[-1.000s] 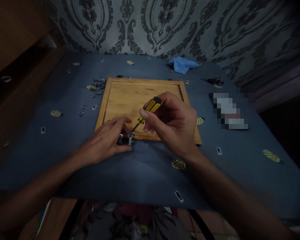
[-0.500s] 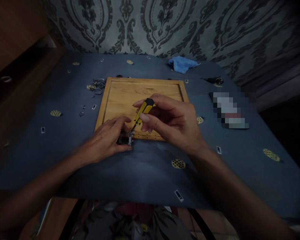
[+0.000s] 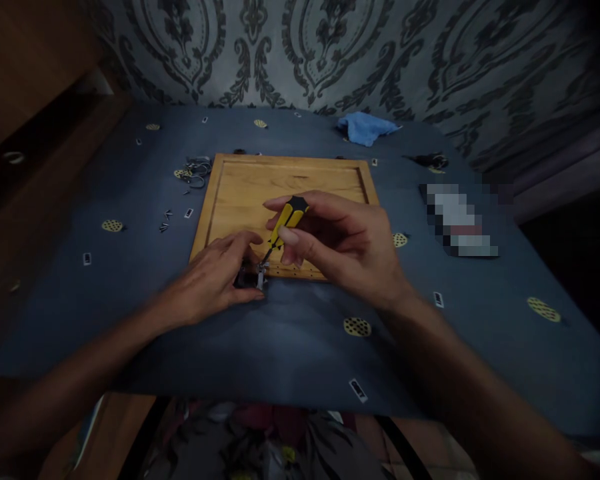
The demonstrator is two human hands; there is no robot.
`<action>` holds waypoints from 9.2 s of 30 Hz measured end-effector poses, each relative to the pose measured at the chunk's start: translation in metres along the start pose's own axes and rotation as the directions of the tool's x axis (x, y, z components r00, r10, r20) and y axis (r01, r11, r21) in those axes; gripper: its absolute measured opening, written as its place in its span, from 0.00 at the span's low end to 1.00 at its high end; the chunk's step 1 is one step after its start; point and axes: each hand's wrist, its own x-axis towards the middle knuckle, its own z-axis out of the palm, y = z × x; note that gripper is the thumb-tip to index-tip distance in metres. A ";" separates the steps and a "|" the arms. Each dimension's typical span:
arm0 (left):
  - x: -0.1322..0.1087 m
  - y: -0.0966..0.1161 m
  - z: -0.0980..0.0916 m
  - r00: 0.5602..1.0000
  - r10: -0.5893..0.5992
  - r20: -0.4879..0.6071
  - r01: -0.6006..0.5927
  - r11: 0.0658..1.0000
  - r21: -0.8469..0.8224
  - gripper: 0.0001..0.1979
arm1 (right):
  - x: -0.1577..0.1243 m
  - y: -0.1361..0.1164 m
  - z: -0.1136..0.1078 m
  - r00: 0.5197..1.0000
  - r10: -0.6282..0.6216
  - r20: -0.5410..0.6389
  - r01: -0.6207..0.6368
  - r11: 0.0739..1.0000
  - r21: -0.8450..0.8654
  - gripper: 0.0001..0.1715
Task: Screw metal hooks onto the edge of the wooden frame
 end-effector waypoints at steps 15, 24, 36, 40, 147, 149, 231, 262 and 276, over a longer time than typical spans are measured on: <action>-0.001 0.001 0.000 1.000 -0.003 -0.013 0.003 1.000 0.018 0.32 | -0.005 0.008 0.012 0.959 -0.065 -0.275 0.028 0.990 -0.137 0.20; 0.001 0.001 -0.001 1.000 -0.008 -0.001 0.008 1.000 -0.002 0.30 | -0.006 0.011 0.014 0.966 -0.045 -0.253 0.014 0.992 -0.122 0.23; -0.001 0.000 0.001 1.000 0.024 -0.016 -0.023 0.999 0.043 0.26 | -0.005 0.013 0.009 0.979 -0.042 -0.202 0.017 0.993 -0.120 0.23; -0.001 -0.001 0.001 1.000 0.011 -0.022 -0.010 0.999 0.040 0.27 | -0.001 0.008 0.006 0.986 -0.023 -0.165 0.011 0.997 -0.076 0.23; 0.000 -0.001 0.001 1.000 0.008 -0.014 -0.008 1.000 0.011 0.28 | -0.007 0.009 0.012 0.984 -0.040 -0.175 0.024 0.996 -0.091 0.16; 0.000 -0.001 0.001 1.000 0.002 -0.016 -0.002 1.000 0.021 0.28 | -0.006 0.006 0.009 0.991 -0.037 -0.130 0.027 0.996 -0.081 0.15; -0.007 -0.027 0.020 0.961 0.244 -0.130 -0.195 0.931 0.310 0.17 | -0.005 0.019 0.008 0.927 -0.373 -0.040 0.324 0.850 -0.415 0.09; -0.006 -0.001 0.014 0.983 0.168 -0.075 -0.155 0.976 0.154 0.31 | -0.006 0.016 0.007 0.969 -0.231 -0.082 0.174 0.884 -0.433 0.14; -0.009 0.002 0.003 0.979 0.106 -0.173 -0.103 0.994 0.026 0.44 | -0.004 0.018 0.006 0.956 -0.277 -0.092 0.208 0.866 -0.454 0.12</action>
